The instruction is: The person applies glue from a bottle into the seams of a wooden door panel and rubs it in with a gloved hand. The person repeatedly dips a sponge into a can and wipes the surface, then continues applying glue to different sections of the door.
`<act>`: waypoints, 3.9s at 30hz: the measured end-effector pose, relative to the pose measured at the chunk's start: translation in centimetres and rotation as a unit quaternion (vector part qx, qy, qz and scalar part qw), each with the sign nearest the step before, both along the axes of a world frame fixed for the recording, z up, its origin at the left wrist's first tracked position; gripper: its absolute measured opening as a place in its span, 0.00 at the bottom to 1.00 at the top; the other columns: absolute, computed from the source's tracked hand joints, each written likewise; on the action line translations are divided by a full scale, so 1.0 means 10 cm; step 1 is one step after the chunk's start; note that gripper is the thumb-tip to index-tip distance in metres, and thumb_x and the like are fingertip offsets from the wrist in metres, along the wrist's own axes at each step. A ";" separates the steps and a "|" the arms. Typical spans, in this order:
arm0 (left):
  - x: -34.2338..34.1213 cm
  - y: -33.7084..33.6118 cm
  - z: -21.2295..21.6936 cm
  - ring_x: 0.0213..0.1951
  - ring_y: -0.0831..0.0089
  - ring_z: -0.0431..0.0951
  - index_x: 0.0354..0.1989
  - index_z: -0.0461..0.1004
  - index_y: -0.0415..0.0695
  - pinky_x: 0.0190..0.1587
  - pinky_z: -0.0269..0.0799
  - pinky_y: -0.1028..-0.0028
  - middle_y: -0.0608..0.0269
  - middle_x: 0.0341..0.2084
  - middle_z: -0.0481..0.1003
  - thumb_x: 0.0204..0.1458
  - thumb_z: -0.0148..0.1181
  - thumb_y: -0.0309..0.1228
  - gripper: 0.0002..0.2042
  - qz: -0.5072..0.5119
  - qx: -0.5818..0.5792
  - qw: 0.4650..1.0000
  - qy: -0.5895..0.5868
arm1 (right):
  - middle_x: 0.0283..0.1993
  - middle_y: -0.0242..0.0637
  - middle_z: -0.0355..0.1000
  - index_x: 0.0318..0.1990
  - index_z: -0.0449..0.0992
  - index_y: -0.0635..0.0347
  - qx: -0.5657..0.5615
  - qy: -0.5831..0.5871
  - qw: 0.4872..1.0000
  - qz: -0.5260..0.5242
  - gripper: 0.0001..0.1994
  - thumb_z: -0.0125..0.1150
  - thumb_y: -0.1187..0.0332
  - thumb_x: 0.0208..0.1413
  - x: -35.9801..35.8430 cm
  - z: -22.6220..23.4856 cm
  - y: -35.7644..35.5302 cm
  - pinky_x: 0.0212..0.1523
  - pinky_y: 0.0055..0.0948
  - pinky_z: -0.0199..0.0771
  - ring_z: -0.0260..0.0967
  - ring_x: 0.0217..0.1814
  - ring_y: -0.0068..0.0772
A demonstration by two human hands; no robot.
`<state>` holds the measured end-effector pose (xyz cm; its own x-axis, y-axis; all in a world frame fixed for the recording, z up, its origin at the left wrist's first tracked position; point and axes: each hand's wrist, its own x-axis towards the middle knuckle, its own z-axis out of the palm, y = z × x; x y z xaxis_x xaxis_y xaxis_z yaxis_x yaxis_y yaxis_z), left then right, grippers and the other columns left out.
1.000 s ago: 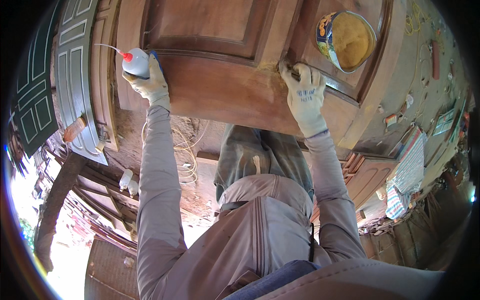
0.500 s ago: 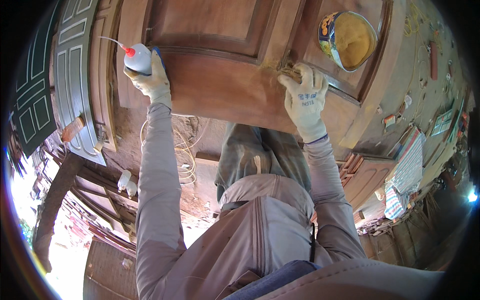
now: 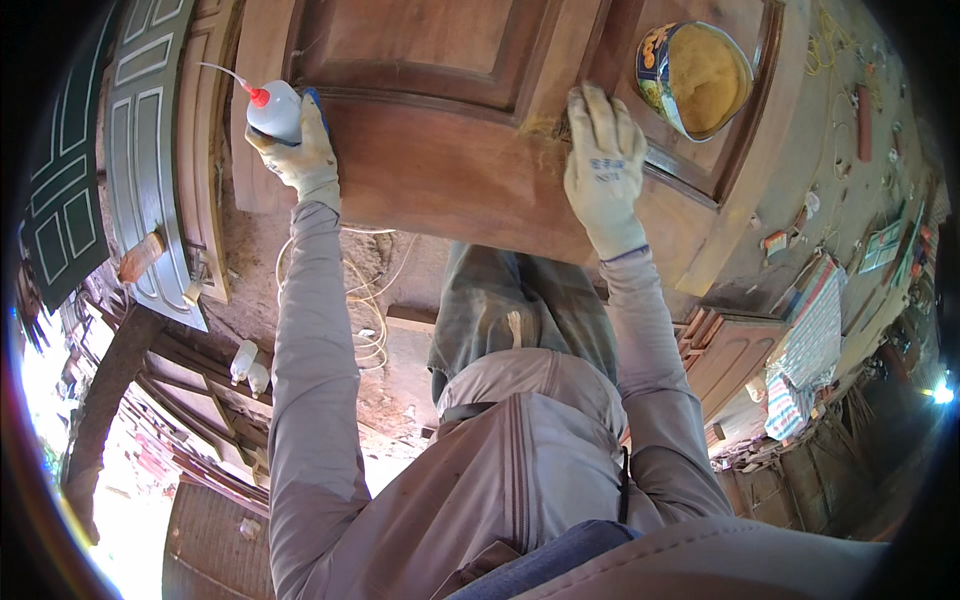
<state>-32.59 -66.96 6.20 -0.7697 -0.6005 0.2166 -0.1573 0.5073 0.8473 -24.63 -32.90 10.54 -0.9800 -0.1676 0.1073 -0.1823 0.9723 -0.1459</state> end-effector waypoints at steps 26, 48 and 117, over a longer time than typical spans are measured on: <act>-0.01 -0.04 -0.05 0.46 0.62 0.80 0.57 0.66 0.39 0.49 0.78 0.61 0.51 0.47 0.75 0.46 0.78 0.39 0.34 0.012 -0.006 1.000 -0.005 | 0.57 0.36 0.75 0.49 0.80 0.56 -0.003 -0.037 0.998 0.060 0.16 0.63 0.59 0.57 0.42 0.14 0.21 0.69 0.48 0.61 0.72 0.56 0.40; -0.01 -0.02 -0.02 0.45 0.65 0.80 0.57 0.65 0.39 0.50 0.78 0.65 0.52 0.47 0.75 0.47 0.77 0.33 0.32 -0.007 0.004 1.000 0.007 | 0.37 0.27 0.69 0.40 0.81 0.45 -0.121 0.005 0.993 -0.009 0.13 0.66 0.72 0.45 0.05 -0.08 0.18 0.44 0.42 0.66 0.68 0.43 0.38; 0.71 2.28 0.91 0.21 0.65 0.80 0.67 0.66 0.34 0.26 0.73 0.61 0.61 0.15 0.77 0.63 0.50 0.48 0.32 -0.556 -0.416 0.610 -0.381 | 0.54 0.36 0.70 0.65 0.61 0.66 -0.662 -0.169 0.660 -0.314 0.30 0.66 0.82 0.56 1.23 0.64 0.54 0.56 0.27 0.76 0.70 0.54 0.22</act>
<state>-25.46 -44.11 15.30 -0.6689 0.4586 -0.5851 0.4884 0.8644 0.1192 -12.36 -27.53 16.99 -0.8176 0.3033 -0.4895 0.4559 -0.1783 -0.8720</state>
